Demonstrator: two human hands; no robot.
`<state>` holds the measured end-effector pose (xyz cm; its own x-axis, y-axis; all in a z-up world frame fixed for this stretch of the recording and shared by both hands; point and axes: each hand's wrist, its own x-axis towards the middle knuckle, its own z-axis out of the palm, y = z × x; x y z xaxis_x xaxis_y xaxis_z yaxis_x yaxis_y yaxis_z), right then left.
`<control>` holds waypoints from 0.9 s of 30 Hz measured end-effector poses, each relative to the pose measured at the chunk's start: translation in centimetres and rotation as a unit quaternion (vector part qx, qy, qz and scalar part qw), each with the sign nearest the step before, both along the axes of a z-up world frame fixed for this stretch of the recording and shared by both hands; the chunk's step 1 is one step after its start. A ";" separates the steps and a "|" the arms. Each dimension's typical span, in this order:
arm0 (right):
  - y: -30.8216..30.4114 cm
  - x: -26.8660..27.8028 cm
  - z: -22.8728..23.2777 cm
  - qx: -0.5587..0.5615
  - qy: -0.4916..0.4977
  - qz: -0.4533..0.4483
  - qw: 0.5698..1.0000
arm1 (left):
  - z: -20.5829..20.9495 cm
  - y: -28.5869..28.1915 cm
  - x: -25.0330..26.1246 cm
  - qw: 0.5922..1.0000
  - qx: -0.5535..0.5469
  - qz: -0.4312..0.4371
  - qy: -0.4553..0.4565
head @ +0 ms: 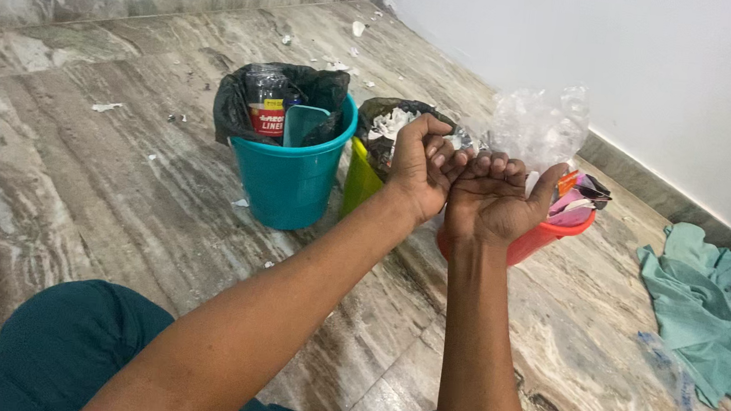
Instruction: The person sits on the floor and sorts various items into a black trash bag placed inside a teal bucket. They handle plastic bottles, a plastic container, a black rectangular object, and small debris, placing them into the bag one by one.
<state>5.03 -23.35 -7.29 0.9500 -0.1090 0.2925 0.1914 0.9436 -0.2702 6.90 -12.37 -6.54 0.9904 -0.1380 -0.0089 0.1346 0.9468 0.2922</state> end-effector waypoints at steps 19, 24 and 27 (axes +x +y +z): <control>-1.2 -0.4 -0.8 -0.001 -0.002 -0.003 1.000 | -0.5 -1.3 0.3 0.999 0.016 -0.017 0.022; -0.6 -0.5 -1.3 -0.007 -0.009 -0.006 1.000 | -0.7 -0.8 -0.1 0.999 0.030 0.002 0.021; -0.2 -0.5 -1.4 -0.001 -0.008 -0.008 1.000 | -0.9 -0.4 -0.2 0.999 0.032 -0.009 0.030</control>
